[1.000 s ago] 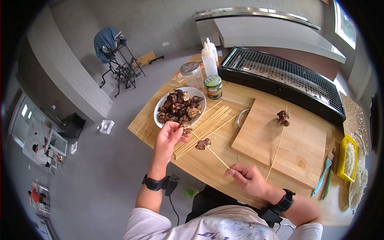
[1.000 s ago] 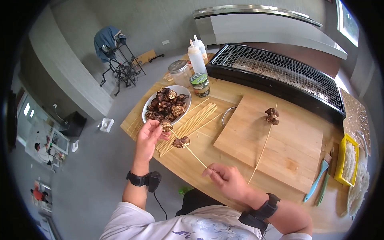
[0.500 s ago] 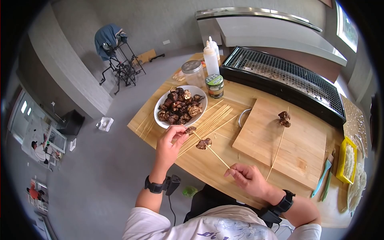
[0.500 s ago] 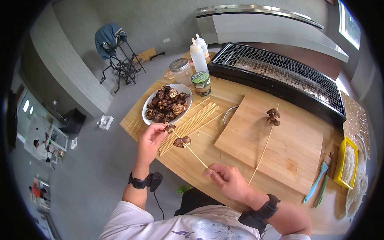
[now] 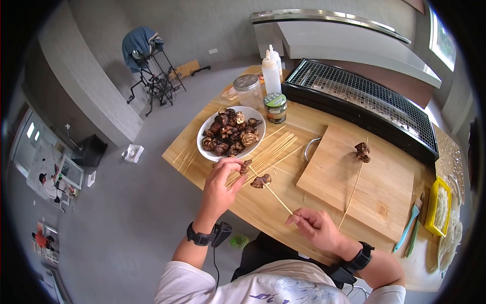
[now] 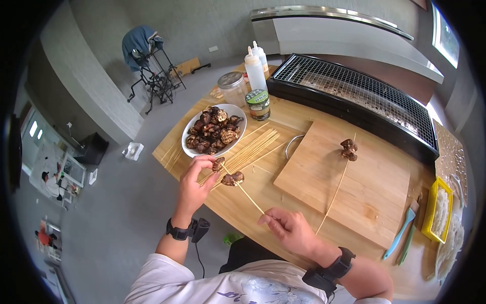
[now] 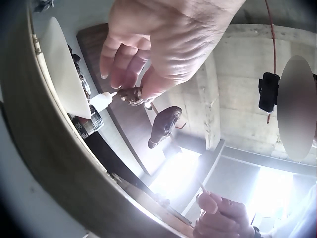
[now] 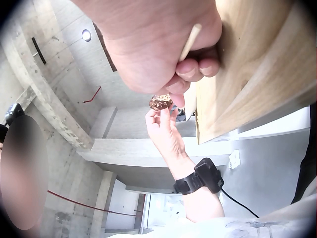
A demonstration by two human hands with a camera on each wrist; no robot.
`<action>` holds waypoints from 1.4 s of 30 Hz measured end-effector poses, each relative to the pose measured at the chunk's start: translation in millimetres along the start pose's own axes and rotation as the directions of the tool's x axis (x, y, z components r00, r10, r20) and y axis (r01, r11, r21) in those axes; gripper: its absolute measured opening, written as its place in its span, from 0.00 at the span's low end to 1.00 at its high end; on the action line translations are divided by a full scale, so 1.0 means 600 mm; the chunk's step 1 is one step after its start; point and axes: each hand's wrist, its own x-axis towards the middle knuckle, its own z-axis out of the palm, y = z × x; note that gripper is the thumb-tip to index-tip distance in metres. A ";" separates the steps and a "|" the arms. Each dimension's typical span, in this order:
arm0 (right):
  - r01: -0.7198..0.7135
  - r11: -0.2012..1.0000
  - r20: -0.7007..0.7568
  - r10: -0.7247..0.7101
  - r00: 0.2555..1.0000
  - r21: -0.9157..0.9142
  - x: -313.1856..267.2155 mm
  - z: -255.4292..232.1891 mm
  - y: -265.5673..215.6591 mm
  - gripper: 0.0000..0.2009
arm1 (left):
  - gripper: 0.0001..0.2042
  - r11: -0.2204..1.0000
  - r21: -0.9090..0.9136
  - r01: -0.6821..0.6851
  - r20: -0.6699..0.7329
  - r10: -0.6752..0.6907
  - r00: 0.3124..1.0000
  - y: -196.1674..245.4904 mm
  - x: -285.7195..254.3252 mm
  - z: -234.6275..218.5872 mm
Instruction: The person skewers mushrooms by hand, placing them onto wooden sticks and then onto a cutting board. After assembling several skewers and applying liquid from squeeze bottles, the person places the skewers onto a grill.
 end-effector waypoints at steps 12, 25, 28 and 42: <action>0.020 1.000 0.009 -0.020 1.000 0.005 -0.001 0.000 0.000 0.08 | 0.13 0.995 0.006 -0.102 0.102 0.101 0.990 -0.002 -0.013 0.003; -0.017 0.993 -0.005 0.018 1.000 0.116 0.002 0.000 0.011 0.09 | 0.07 0.962 -0.188 0.196 0.070 -0.186 0.980 -0.049 0.037 -0.031; -0.025 0.989 0.007 0.025 1.000 0.147 0.003 0.002 0.016 0.09 | 0.08 0.971 0.081 0.226 0.032 -0.229 0.973 -0.069 0.092 -0.051; -0.013 0.998 0.018 0.012 1.000 0.064 0.005 -0.002 0.016 0.09 | 0.08 0.879 0.475 -0.048 0.319 -0.121 0.940 -0.120 0.156 0.020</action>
